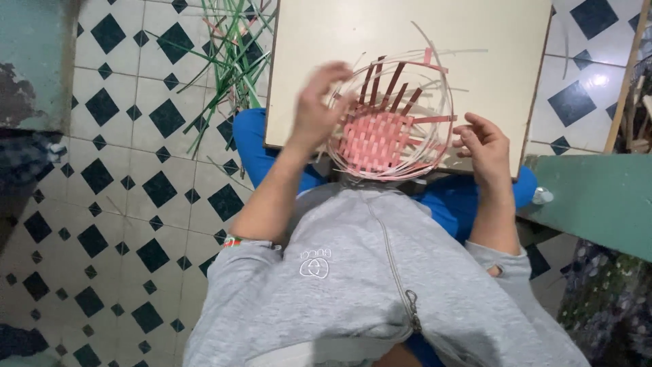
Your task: The person is weaving a basket by interlacing pink and white plastic strips through a circular frame.
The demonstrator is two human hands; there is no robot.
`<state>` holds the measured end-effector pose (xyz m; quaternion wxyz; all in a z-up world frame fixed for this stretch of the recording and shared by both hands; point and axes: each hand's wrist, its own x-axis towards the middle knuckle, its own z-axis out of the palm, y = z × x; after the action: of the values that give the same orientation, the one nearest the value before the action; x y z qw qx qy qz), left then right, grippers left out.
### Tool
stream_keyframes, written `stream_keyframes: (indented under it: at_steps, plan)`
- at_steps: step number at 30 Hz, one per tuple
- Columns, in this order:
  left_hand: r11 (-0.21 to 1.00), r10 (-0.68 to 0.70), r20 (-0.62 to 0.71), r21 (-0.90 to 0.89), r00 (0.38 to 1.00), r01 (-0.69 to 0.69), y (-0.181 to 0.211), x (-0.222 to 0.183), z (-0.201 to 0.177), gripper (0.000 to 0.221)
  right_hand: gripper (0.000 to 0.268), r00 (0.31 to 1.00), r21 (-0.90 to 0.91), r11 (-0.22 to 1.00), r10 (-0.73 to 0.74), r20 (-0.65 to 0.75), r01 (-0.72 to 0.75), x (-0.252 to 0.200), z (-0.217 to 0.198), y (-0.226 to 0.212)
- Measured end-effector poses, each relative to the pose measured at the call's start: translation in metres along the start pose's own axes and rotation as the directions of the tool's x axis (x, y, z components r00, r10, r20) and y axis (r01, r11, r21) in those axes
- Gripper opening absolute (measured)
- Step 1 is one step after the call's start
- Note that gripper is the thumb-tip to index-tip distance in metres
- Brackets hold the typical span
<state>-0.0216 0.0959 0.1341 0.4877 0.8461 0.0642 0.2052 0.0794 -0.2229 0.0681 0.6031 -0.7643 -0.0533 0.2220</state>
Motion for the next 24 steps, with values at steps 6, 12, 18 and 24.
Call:
stream_keyframes:
  at_steps: [6, 12, 18, 24]
  plan:
    - [0.616, -0.714, 0.27, -0.196, 0.646, 0.763, 0.035, -0.016, -0.048, 0.078, 0.056, 0.993, -0.247, 0.966, -0.058, 0.103, 0.082, -0.001, 0.033, -0.045]
    - [0.769, -0.372, 0.266, -0.448, 0.889, 0.456, -0.023, -0.042, -0.039, 0.063, 0.046, 0.929, -0.314, 0.878, -0.368, 0.039, 0.361, -0.001, 0.059, -0.113]
    - [0.819, -0.27, 0.227, -0.458, 0.936, 0.347, -0.022, -0.03, -0.044, 0.054, 0.044, 0.9, -0.368, 0.838, -0.436, -0.009, 0.402, 0.006, 0.062, -0.121]
    - [0.848, -0.427, 0.294, -0.198, 0.855, 0.491, -0.077, 0.035, -0.026, 0.045, 0.034, 0.992, -0.383, 0.919, -0.12, -0.043, 0.094, 0.014, 0.064, -0.053]
